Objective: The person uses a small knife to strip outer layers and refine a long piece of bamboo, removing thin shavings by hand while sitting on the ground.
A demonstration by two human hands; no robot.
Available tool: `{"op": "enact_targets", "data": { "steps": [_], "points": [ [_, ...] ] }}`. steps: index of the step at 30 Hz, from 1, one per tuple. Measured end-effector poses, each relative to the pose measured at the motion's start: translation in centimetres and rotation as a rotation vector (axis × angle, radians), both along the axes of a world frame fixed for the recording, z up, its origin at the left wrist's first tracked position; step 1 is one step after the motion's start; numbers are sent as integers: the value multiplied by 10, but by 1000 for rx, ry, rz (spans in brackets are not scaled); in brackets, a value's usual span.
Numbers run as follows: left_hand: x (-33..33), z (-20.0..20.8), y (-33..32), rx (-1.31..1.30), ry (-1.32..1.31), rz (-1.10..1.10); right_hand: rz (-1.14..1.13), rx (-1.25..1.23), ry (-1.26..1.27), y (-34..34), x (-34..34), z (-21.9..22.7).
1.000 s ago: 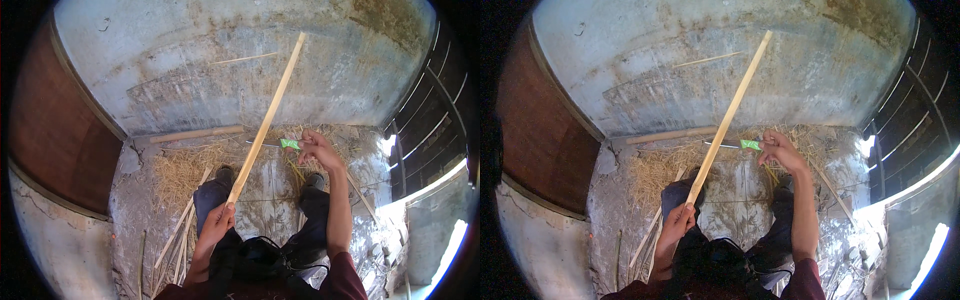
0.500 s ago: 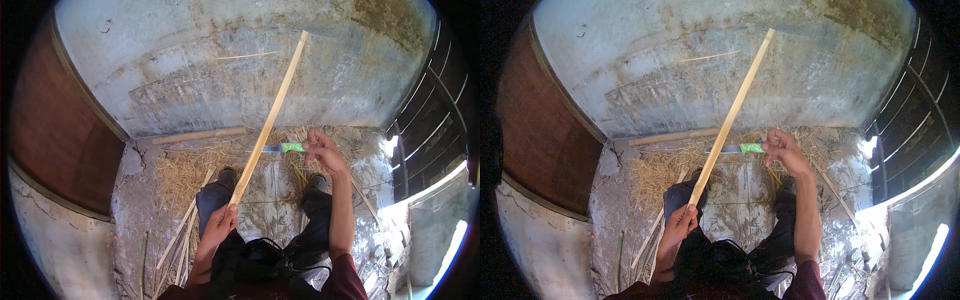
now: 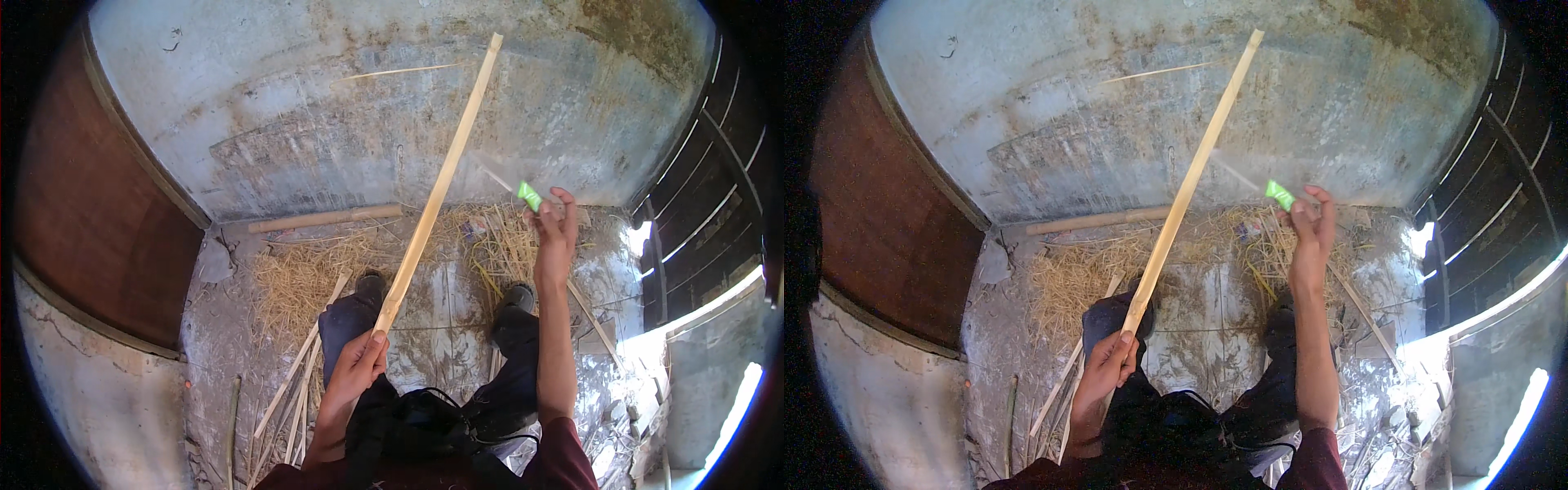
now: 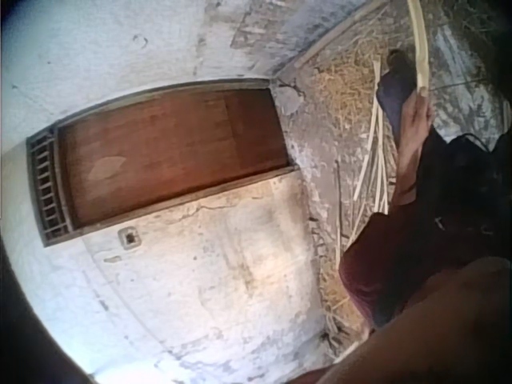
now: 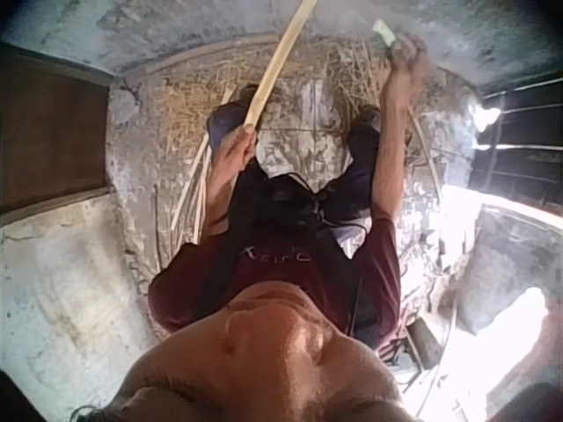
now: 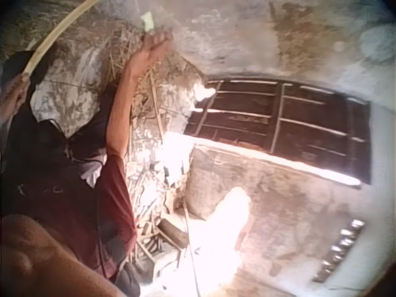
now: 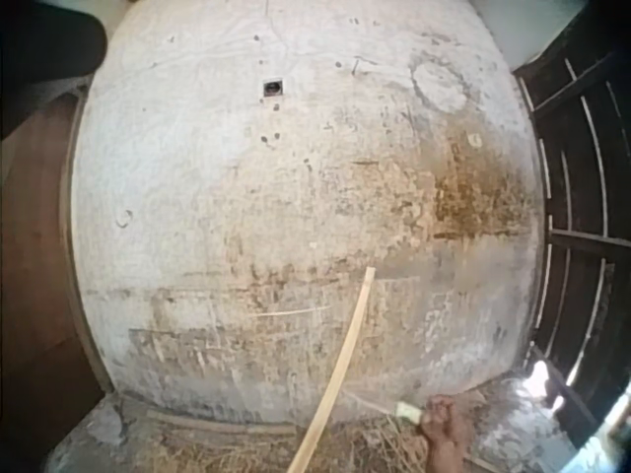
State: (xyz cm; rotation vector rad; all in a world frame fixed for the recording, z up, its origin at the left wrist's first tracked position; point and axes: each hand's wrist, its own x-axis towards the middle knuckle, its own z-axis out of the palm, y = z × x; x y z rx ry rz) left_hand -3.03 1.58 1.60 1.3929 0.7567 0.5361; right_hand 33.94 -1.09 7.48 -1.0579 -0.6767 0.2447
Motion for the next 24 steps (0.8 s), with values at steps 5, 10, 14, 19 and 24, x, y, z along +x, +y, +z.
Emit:
{"op": "enact_targets", "data": {
  "steps": [5, 10, 14, 19, 24],
  "points": [
    [7, -3, 0, -117, 4, -5, 296, -165, -117, 3, -11, -7],
    [9, 8, 0, -283, 16, 54, 49, -266, -642, 11, -34, -12],
    [10, 9, 1, -256, 43, 96, 38, -344, -942, 6, -46, -1],
    [7, 9, 2, -293, -11, 82, 140, -389, -932, 4, -57, -11],
    [8, 7, 0, -313, -50, 50, 314, -449, -877, 2, -67, -18]
  ]
}}
